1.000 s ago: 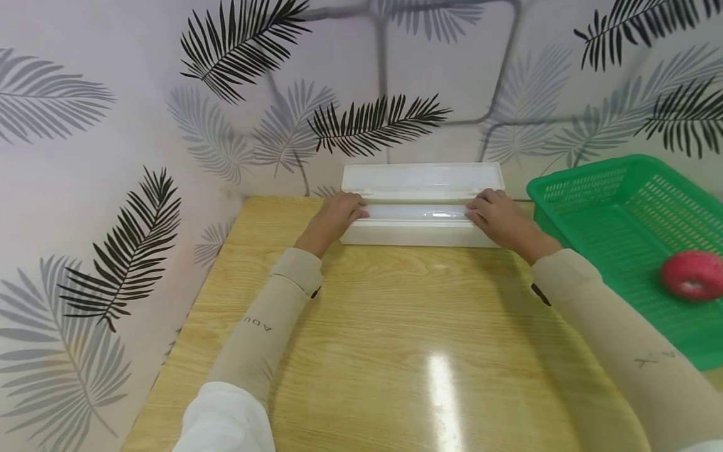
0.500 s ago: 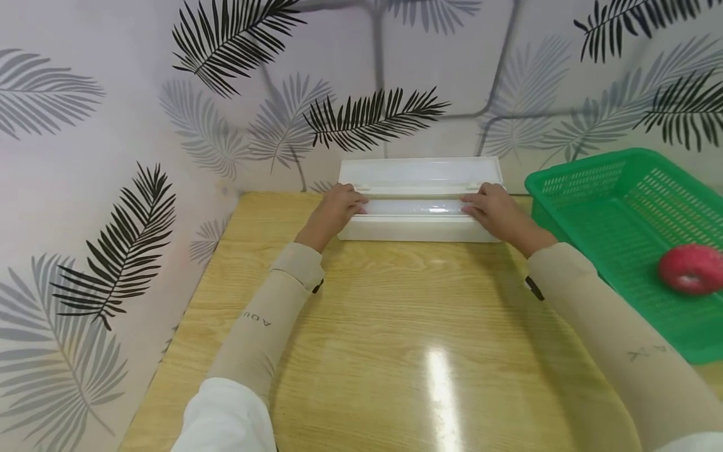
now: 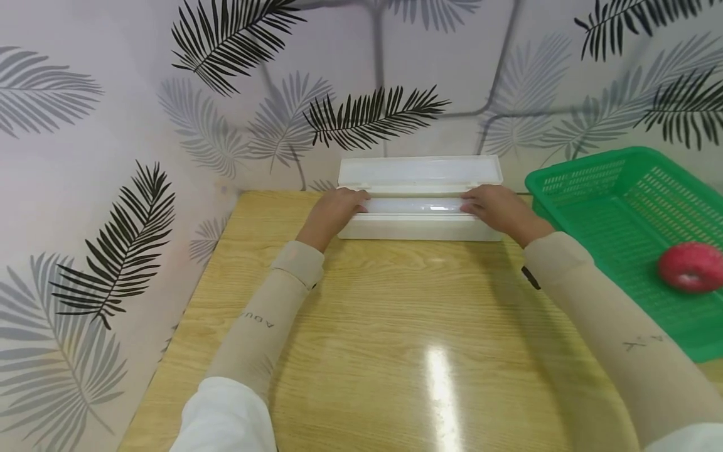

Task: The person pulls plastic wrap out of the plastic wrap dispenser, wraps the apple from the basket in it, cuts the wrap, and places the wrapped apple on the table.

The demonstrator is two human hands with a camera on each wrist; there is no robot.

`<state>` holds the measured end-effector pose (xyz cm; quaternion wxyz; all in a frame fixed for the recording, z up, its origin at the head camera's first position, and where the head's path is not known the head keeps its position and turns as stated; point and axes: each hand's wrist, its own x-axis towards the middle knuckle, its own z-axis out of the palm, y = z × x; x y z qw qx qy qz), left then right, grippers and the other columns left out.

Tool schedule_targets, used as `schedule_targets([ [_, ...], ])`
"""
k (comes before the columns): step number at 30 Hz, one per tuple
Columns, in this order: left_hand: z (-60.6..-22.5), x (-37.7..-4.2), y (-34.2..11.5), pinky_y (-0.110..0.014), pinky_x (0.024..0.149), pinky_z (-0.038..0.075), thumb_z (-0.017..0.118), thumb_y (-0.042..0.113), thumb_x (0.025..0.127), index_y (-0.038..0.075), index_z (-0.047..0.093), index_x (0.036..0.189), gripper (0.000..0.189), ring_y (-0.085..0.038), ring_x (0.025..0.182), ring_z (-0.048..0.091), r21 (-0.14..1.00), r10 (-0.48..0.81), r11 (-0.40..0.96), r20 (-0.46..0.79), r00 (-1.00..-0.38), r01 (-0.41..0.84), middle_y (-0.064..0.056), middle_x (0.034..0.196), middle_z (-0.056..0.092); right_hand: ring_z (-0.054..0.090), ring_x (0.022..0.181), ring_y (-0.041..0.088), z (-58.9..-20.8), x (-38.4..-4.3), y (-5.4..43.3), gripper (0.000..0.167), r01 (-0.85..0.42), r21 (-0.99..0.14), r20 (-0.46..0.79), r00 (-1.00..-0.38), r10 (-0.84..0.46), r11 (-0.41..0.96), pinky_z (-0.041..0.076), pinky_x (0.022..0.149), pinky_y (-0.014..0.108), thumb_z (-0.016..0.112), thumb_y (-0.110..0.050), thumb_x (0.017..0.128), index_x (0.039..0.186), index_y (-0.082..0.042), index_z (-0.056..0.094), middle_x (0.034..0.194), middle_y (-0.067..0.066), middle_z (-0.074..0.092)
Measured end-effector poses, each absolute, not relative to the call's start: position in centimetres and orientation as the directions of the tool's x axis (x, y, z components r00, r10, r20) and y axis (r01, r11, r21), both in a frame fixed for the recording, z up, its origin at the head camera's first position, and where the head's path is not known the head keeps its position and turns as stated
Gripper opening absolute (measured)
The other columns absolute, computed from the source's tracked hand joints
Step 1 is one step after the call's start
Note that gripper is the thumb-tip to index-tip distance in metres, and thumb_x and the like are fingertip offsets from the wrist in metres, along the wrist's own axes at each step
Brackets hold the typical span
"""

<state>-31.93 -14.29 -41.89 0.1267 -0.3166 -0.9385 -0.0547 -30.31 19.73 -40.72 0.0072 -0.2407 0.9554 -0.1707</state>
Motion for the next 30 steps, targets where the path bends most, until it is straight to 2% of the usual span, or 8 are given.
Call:
schedule_targets([
  [4,-42.0,-31.7,-14.0,-0.032,0.082,0.050,0.059,0.027,0.087,0.012,0.066,0.111,0.029,-0.021,0.091,0.063,0.029,0.565,0.806,0.261,-0.783,0.591,-0.003,0.102,0.068,0.052,0.109,0.037,-41.0,-30.0,19.4,0.030,-0.505,-0.266,0.126,-0.863,-0.490,0.821,0.043,0.093,0.047,0.060,-0.017,0.091,0.114,0.002,0.063,0.111,0.020,0.062],
  [8,-42.4,-31.4,-14.2,-0.030,0.089,0.047,0.058,0.023,0.089,0.010,0.069,0.108,0.026,-0.021,0.100,0.059,0.065,0.573,0.788,0.285,-0.768,0.612,-0.003,0.108,0.066,0.054,0.103,0.035,-41.9,-29.8,19.4,0.021,-0.580,-0.183,0.238,-0.810,-0.537,0.794,0.047,0.087,0.044,0.063,-0.014,0.089,0.103,0.001,0.068,0.103,0.018,0.064],
  [12,-42.3,-31.2,-14.4,-0.029,0.095,0.043,0.056,0.020,0.091,0.011,0.069,0.109,0.024,-0.021,0.107,0.056,0.086,0.564,0.792,0.279,-0.777,0.605,-0.003,0.112,0.065,0.055,0.103,0.036,-42.1,-29.8,19.7,0.020,-0.615,-0.179,0.281,-0.780,-0.559,0.768,0.046,0.088,0.045,0.062,-0.010,0.089,0.103,0.002,0.068,0.102,0.018,0.064],
  [16,-41.8,-31.2,-14.4,-0.030,0.097,0.041,0.055,0.016,0.092,0.012,0.069,0.110,0.023,-0.021,0.106,0.056,0.102,0.556,0.799,0.255,-0.791,0.593,-0.003,0.110,0.065,0.058,0.098,0.035,-41.5,-30.0,19.7,0.017,-0.632,-0.163,0.279,-0.766,-0.579,0.758,0.047,0.087,0.045,0.063,-0.007,0.088,0.101,0.002,0.068,0.099,0.017,0.066],
  [20,-41.6,-31.3,-14.3,-0.030,0.095,0.043,0.058,0.016,0.091,0.011,0.069,0.109,0.022,-0.021,0.103,0.058,0.107,0.561,0.794,0.253,-0.788,0.599,-0.004,0.107,0.066,0.060,0.085,0.029,-41.0,-30.2,19.4,0.007,-0.627,-0.134,0.253,-0.770,-0.585,0.767,0.049,0.077,0.041,0.061,-0.004,0.088,0.086,-0.002,0.068,0.088,0.012,0.066],
  [24,-41.5,-31.4,-14.1,-0.028,0.092,0.045,0.060,0.016,0.090,0.009,0.070,0.107,0.021,-0.020,0.100,0.059,0.110,0.558,0.793,0.264,-0.786,0.600,-0.004,0.105,0.067,0.056,0.074,0.024,-40.7,-30.2,19.0,0.018,-0.604,-0.117,0.222,-0.789,-0.572,0.788,0.045,0.067,0.037,0.057,-0.004,0.090,0.072,-0.008,0.060,0.078,0.007,0.061],
  [26,-41.5,-31.5,-14.1,-0.029,0.092,0.045,0.060,0.016,0.090,0.009,0.070,0.107,0.021,-0.021,0.100,0.059,0.115,0.557,0.792,0.263,-0.787,0.599,-0.004,0.105,0.067,0.056,0.076,0.025,-40.6,-30.2,18.8,0.018,-0.589,-0.115,0.210,-0.801,-0.560,0.800,0.046,0.068,0.038,0.056,-0.004,0.090,0.074,-0.007,0.062,0.080,0.008,0.062],
  [30,-41.5,-31.6,-14.4,-0.029,0.095,0.042,0.059,0.018,0.091,0.010,0.068,0.112,0.025,-0.021,0.105,0.057,0.164,0.548,0.792,0.232,-0.804,0.588,-0.004,0.110,0.066,0.060,0.090,0.030,-40.7,-30.2,18.9,0.013,-0.559,-0.146,0.182,-0.826,-0.533,0.816,0.049,0.078,0.043,0.058,-0.009,0.091,0.093,-0.001,0.069,0.094,0.013,0.066],
])
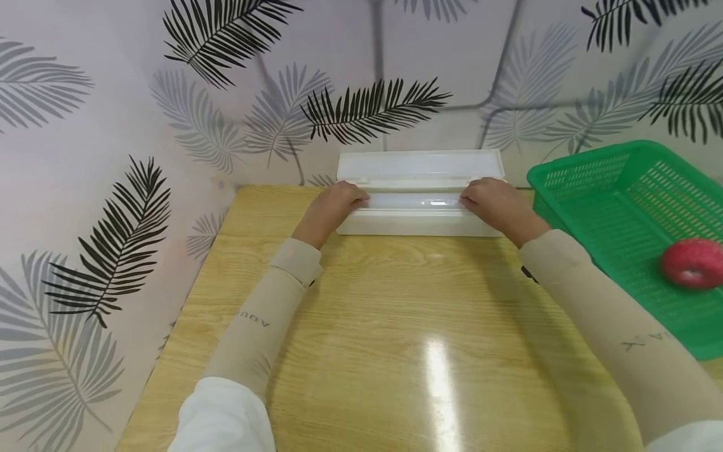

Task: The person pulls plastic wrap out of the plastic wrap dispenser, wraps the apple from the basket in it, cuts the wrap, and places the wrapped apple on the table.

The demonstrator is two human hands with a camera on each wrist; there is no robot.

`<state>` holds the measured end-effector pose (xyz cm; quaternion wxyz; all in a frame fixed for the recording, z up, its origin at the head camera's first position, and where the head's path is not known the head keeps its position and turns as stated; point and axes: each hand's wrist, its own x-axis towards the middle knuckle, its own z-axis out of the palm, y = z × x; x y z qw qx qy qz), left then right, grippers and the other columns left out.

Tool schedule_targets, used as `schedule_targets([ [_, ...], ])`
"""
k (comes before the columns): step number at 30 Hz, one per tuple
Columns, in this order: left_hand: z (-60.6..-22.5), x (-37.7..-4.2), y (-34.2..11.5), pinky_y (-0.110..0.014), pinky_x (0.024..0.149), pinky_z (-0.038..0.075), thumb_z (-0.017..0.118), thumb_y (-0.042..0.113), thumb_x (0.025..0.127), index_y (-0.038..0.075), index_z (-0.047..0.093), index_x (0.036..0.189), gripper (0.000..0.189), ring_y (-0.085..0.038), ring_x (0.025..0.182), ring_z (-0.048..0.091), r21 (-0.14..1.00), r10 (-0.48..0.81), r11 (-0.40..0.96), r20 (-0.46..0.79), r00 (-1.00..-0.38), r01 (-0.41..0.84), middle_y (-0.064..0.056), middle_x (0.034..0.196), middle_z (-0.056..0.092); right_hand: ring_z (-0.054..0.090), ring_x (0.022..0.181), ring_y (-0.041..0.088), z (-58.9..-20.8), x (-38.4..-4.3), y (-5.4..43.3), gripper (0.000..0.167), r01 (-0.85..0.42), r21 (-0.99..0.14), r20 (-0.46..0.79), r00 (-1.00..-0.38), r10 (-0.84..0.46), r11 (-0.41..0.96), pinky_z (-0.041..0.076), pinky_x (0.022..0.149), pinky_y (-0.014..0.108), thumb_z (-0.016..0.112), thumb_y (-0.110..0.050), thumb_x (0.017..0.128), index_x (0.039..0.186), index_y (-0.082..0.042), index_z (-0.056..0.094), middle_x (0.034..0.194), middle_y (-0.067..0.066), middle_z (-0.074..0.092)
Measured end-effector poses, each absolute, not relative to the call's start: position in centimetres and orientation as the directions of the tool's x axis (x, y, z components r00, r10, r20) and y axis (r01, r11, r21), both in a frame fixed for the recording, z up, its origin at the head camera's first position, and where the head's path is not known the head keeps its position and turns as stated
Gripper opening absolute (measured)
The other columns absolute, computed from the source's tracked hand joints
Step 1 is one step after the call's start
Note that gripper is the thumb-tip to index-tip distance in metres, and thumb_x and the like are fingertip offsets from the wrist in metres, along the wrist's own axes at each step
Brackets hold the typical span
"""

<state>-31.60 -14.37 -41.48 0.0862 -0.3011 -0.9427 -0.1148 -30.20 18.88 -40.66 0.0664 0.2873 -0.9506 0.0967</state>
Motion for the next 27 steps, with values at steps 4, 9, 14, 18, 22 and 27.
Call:
schedule_targets([
  [4,-41.4,-31.9,-14.6,-0.029,0.095,0.042,0.059,0.017,0.090,0.010,0.066,0.116,0.028,-0.021,0.107,0.055,0.200,0.545,0.787,0.217,-0.810,0.583,-0.004,0.114,0.064,0.056,0.102,0.034,-40.6,-30.2,19.1,0.022,-0.569,-0.213,0.170,-0.822,-0.544,0.794,0.045,0.089,0.045,0.059,-0.014,0.091,0.104,0.002,0.067,0.105,0.018,0.064],
  [9,-42.0,-32.1,-14.6,-0.031,0.087,0.046,0.064,0.019,0.086,0.009,0.069,0.111,0.027,-0.023,0.095,0.056,0.180,0.520,0.797,0.281,-0.806,0.577,-0.007,0.101,0.063,0.054,0.098,0.036,-40.9,-29.9,19.3,0.027,-0.543,-0.254,0.194,-0.839,-0.508,0.800,0.047,0.084,0.045,0.063,-0.009,0.088,0.113,0.002,0.065,0.103,0.020,0.061],
  [14,-42.4,-32.1,-15.3,-0.032,0.085,0.047,0.067,0.021,0.083,0.006,0.071,0.104,0.025,-0.025,0.088,0.057,0.193,0.494,0.803,0.315,-0.810,0.564,-0.008,0.093,0.066,0.055,0.093,0.036,-41.0,-29.8,19.5,0.029,-0.522,-0.242,0.182,-0.853,-0.490,0.818,0.049,0.080,0.045,0.062,-0.001,0.087,0.116,0.001,0.063,0.100,0.021,0.060],
  [18,-41.9,-32.2,-15.8,-0.033,0.086,0.045,0.063,0.020,0.086,0.006,0.072,0.099,0.021,-0.026,0.088,0.055,0.114,0.512,0.810,0.341,-0.788,0.575,-0.008,0.093,0.068,0.057,0.099,0.038,-40.5,-29.8,19.9,0.025,-0.548,-0.177,0.177,-0.835,-0.521,0.818,0.048,0.085,0.046,0.059,0.003,0.088,0.112,0.006,0.063,0.104,0.024,0.062],
  [22,-41.4,-31.9,-16.1,-0.032,0.088,0.044,0.059,0.019,0.089,0.006,0.072,0.100,0.021,-0.025,0.091,0.055,0.063,0.525,0.815,0.341,-0.780,0.576,-0.007,0.096,0.068,0.058,0.098,0.038,-40.2,-29.8,20.2,0.023,-0.565,-0.110,0.168,-0.822,-0.544,0.818,0.049,0.083,0.045,0.057,0.004,0.087,0.108,0.008,0.064,0.103,0.024,0.062],
  [27,-40.9,-31.8,-16.2,-0.032,0.091,0.044,0.058,0.018,0.089,0.006,0.071,0.101,0.021,-0.025,0.094,0.056,0.045,0.545,0.812,0.303,-0.782,0.583,-0.007,0.099,0.068,0.061,0.079,0.033,-39.9,-29.5,20.2,0.013,-0.567,-0.018,0.173,-0.813,-0.556,0.824,0.052,0.066,0.039,0.056,0.007,0.085,0.092,0.006,0.067,0.085,0.020,0.063],
])
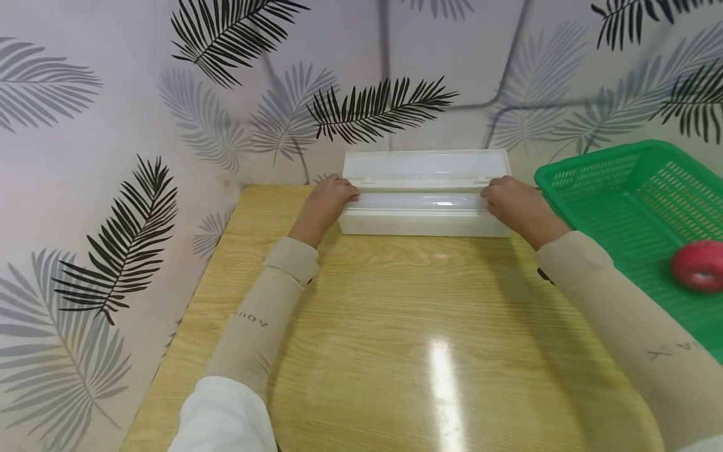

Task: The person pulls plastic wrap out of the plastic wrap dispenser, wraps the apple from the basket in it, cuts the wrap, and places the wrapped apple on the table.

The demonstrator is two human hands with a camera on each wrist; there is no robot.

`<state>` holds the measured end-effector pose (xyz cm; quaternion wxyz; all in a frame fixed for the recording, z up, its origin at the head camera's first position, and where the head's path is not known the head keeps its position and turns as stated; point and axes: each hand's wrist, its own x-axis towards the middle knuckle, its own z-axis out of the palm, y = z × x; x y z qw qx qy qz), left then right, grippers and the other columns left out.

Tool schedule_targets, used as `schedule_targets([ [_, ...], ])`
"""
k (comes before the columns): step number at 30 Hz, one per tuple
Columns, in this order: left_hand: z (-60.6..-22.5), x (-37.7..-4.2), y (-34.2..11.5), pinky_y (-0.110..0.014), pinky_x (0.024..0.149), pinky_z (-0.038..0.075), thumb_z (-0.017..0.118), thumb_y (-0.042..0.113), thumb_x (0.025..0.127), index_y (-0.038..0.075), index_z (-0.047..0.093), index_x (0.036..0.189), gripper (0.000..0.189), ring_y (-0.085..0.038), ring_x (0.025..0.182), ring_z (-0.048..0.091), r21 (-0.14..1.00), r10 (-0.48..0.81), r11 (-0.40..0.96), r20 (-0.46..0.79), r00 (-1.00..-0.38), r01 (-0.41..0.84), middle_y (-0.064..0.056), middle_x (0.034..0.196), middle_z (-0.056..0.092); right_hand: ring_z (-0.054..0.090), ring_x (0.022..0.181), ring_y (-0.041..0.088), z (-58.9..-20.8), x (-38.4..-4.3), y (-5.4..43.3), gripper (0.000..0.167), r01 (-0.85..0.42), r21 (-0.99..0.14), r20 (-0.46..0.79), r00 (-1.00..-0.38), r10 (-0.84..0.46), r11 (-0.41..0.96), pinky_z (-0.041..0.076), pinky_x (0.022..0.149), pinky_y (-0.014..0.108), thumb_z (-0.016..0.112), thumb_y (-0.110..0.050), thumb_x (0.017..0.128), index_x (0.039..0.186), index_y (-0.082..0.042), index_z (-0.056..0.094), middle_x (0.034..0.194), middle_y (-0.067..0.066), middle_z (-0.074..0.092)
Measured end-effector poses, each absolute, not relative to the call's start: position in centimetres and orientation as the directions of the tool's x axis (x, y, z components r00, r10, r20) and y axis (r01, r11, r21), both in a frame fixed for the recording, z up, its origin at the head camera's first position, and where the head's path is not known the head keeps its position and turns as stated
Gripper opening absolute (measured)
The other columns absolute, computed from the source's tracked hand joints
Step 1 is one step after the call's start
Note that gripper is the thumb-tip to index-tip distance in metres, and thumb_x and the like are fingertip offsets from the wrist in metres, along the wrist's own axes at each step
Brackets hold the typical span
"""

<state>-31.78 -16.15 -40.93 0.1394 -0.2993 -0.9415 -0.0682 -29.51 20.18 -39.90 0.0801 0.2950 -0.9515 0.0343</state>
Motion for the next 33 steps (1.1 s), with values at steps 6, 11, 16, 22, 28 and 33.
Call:
schedule_targets([
  [6,-40.5,-32.3,-15.7,-0.032,0.073,0.045,0.059,0.013,0.089,0.007,0.069,0.082,0.013,-0.023,0.076,0.051,-0.043,0.617,0.776,0.260,-0.743,0.629,-0.006,0.082,0.066,0.061,0.076,0.032,-39.6,-29.2,20.4,0.017,-0.570,0.101,0.145,-0.803,-0.579,0.816,0.053,0.062,0.037,0.055,0.018,0.081,0.089,0.007,0.065,0.083,0.021,0.062],
  [11,-39.9,-32.5,-15.2,-0.032,0.068,0.043,0.059,0.012,0.090,0.008,0.066,0.077,0.015,-0.021,0.072,0.047,-0.052,0.626,0.774,0.219,-0.749,0.631,-0.003,0.078,0.064,0.062,0.079,0.032,-39.5,-29.1,20.6,0.020,-0.552,0.109,0.139,-0.815,-0.562,0.827,0.053,0.066,0.038,0.057,0.018,0.080,0.093,0.007,0.066,0.087,0.021,0.063],
  [16,-39.6,-32.4,-14.9,-0.032,0.069,0.043,0.057,0.004,0.091,0.007,0.065,0.079,0.014,-0.022,0.075,0.048,-0.094,0.637,0.770,0.181,-0.749,0.632,-0.005,0.080,0.064,0.062,0.080,0.033,-39.4,-29.0,20.7,0.021,-0.551,0.088,0.144,-0.818,-0.557,0.830,0.054,0.067,0.038,0.056,0.017,0.082,0.097,0.007,0.066,0.090,0.022,0.062],
  [22,-39.9,-32.3,-15.0,-0.031,0.072,0.045,0.057,-0.003,0.088,0.004,0.063,0.081,0.012,-0.022,0.078,0.051,-0.142,0.688,0.724,0.202,-0.697,0.675,-0.007,0.084,0.066,0.062,0.083,0.033,-39.6,-29.1,20.8,0.021,-0.542,0.052,0.152,-0.826,-0.543,0.838,0.053,0.068,0.039,0.054,0.015,0.084,0.099,0.007,0.066,0.092,0.022,0.063],
  [28,-40.2,-32.3,-15.4,-0.032,0.077,0.047,0.059,-0.011,0.083,0.001,0.063,0.085,0.013,-0.024,0.083,0.054,-0.229,0.736,0.677,0.193,-0.649,0.700,-0.010,0.089,0.066,0.062,0.087,0.033,-40.0,-29.1,20.9,0.024,-0.568,0.031,0.168,-0.808,-0.565,0.822,0.053,0.071,0.039,0.053,0.014,0.084,0.103,0.007,0.066,0.095,0.021,0.063],
  [33,-40.6,-32.5,-15.8,-0.031,0.082,0.046,0.056,-0.001,0.090,0.001,0.064,0.094,0.010,-0.025,0.090,0.055,-0.140,0.705,0.708,0.197,-0.682,0.692,-0.010,0.096,0.065,0.062,0.082,0.033,-39.8,-28.8,20.8,0.015,-0.564,0.006,0.166,-0.814,-0.557,0.826,0.052,0.069,0.041,0.055,0.007,0.087,0.097,0.006,0.066,0.089,0.020,0.063],
])
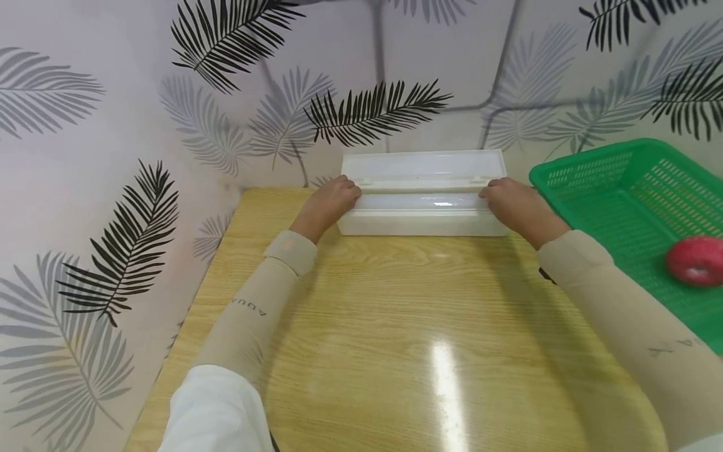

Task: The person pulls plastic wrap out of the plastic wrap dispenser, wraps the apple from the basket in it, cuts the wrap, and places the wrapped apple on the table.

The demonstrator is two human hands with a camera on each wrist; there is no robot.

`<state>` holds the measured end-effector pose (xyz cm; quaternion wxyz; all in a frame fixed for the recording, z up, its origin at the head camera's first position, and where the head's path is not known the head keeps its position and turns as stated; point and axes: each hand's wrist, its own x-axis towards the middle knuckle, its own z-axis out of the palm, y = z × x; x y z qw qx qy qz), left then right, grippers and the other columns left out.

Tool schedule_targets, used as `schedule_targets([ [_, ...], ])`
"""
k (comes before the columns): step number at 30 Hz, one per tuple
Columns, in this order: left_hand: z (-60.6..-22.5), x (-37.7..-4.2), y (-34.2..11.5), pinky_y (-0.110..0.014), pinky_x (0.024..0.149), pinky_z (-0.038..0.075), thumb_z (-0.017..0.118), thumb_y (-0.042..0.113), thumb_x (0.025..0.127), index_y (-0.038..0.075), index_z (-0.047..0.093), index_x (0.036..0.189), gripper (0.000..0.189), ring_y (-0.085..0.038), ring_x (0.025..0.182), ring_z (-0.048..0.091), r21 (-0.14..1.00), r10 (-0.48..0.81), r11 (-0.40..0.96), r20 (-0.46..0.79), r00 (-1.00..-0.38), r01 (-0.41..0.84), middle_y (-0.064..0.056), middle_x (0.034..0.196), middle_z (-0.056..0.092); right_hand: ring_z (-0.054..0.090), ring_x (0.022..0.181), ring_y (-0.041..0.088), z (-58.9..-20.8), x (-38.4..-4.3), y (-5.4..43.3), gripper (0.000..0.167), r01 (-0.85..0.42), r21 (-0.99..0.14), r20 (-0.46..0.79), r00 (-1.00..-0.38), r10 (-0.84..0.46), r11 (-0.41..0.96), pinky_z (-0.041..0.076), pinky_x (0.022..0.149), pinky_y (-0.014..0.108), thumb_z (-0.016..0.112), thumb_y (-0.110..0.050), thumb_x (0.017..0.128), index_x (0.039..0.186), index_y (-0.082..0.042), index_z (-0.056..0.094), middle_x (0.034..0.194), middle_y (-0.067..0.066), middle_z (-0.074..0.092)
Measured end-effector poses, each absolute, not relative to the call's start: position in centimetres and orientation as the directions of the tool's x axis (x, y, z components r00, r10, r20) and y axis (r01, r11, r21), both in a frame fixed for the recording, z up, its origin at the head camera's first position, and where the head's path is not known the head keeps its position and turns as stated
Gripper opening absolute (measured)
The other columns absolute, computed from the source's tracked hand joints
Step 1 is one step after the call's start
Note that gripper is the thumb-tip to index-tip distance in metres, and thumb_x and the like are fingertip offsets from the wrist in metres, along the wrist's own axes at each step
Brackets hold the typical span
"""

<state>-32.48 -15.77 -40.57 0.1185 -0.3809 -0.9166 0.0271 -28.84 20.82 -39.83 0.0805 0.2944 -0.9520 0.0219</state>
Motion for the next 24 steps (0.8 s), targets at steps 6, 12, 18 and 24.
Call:
schedule_targets([
  [6,-41.9,-31.8,-16.6,-0.032,0.090,0.045,0.056,0.008,0.093,0.002,0.066,0.105,0.017,-0.025,0.098,0.058,0.032,0.666,0.706,0.308,-0.679,0.707,-0.010,0.102,0.065,0.061,0.080,0.033,-39.8,-28.0,21.2,0.012,-0.543,-0.067,0.194,-0.830,-0.523,0.837,0.051,0.068,0.044,0.057,0.001,0.088,0.093,0.005,0.067,0.086,0.019,0.063],
  [12,-42.1,-31.5,-16.5,-0.033,0.089,0.047,0.049,0.016,0.097,0.003,0.067,0.101,0.022,-0.023,0.094,0.062,0.017,0.687,0.671,0.364,-0.630,0.741,-0.008,0.097,0.067,0.062,0.082,0.033,-40.1,-27.8,21.9,0.016,-0.581,-0.115,0.261,-0.801,-0.539,0.806,0.051,0.072,0.044,0.053,0.000,0.089,0.096,0.005,0.066,0.092,0.018,0.066],
  [18,-42.0,-31.4,-16.5,-0.036,0.086,0.047,0.047,0.017,0.098,0.002,0.066,0.090,0.026,-0.024,0.087,0.061,0.046,0.682,0.674,0.343,-0.646,0.737,-0.008,0.088,0.066,0.062,0.083,0.035,-40.7,-27.7,22.1,0.017,-0.600,-0.080,0.296,-0.777,-0.556,0.796,0.052,0.070,0.044,0.054,0.001,0.087,0.098,0.009,0.064,0.092,0.021,0.064],
  [24,-42.0,-31.4,-16.4,-0.037,0.090,0.046,0.050,0.013,0.096,-0.001,0.067,0.100,0.022,-0.027,0.096,0.060,0.082,0.665,0.685,0.334,-0.668,0.724,-0.012,0.099,0.067,0.061,0.087,0.036,-40.8,-27.6,22.3,0.017,-0.614,-0.038,0.310,-0.757,-0.575,0.788,0.052,0.073,0.044,0.056,0.002,0.086,0.100,0.009,0.064,0.095,0.023,0.064],
])
